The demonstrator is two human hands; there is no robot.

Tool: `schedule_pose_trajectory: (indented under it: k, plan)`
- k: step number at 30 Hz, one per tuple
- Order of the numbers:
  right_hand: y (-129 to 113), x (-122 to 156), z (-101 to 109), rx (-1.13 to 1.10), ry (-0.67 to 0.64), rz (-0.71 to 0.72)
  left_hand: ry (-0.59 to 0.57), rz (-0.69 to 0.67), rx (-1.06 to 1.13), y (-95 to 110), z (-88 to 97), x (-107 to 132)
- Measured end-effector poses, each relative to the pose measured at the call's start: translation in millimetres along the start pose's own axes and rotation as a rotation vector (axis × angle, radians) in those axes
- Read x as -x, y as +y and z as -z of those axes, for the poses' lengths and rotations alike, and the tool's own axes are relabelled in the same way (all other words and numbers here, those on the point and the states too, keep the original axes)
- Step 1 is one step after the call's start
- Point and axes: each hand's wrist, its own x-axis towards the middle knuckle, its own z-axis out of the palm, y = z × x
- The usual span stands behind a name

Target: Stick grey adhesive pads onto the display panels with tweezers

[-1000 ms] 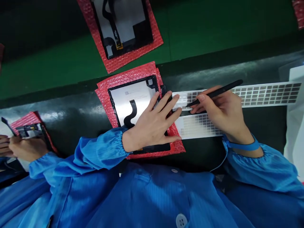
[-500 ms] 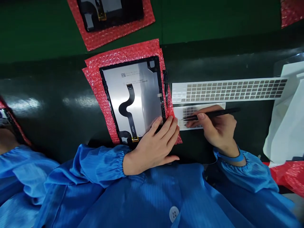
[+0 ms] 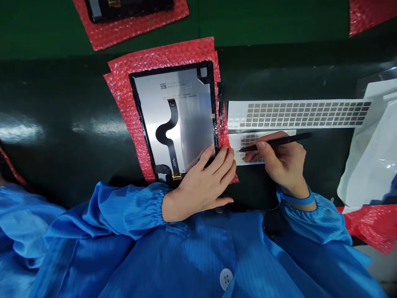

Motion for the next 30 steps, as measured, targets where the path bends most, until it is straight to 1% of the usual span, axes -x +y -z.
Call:
schedule_pose_trajectory:
  k: [4,7,10,12,15,17,19,21,23,25,27,30]
  plan:
    - [2,-5,1,-0.151,0.009,-0.019,0.007,0.001,0.001,0,-1.4,-1]
    - [-4,-9,3,-0.255,0.039,-0.047,0.01,-0.01,0.011,-1,-2.4,-3]
    - [-17,-18,1,-0.278,0.106,-0.028,0.029,-0.021,0.043,-3,2.1,-2]
    - [-32,-28,-7,-0.28,0.126,0.018,0.066,-0.036,0.07,-7,10.9,2]
    - [-57,-52,-31,-0.284,0.102,0.068,0.159,-0.018,0.111,-18,29.2,13]
    - [-74,-68,-54,-0.284,0.055,0.069,0.195,0.074,0.114,-27,39.0,22]
    - [-88,-83,-80,-0.263,0.007,0.052,0.171,0.195,0.075,-36,42.4,30]
    - [-97,-94,-105,-0.232,-0.026,0.034,0.115,0.27,0.013,-46,39.8,36]
    - [-99,-101,-126,-0.22,-0.057,0.012,0.067,0.293,-0.028,-56,34.7,39]
    - [-97,-107,-139,-0.208,-0.092,-0.005,0.047,0.288,-0.031,-65,31.3,41]
    - [-94,-112,-147,-0.164,-0.113,-0.014,0.046,0.27,-0.014,-73,31.3,42]
    - [-90,-118,-152,-0.103,-0.121,-0.028,0.052,0.238,0.017,-83,34.8,43]
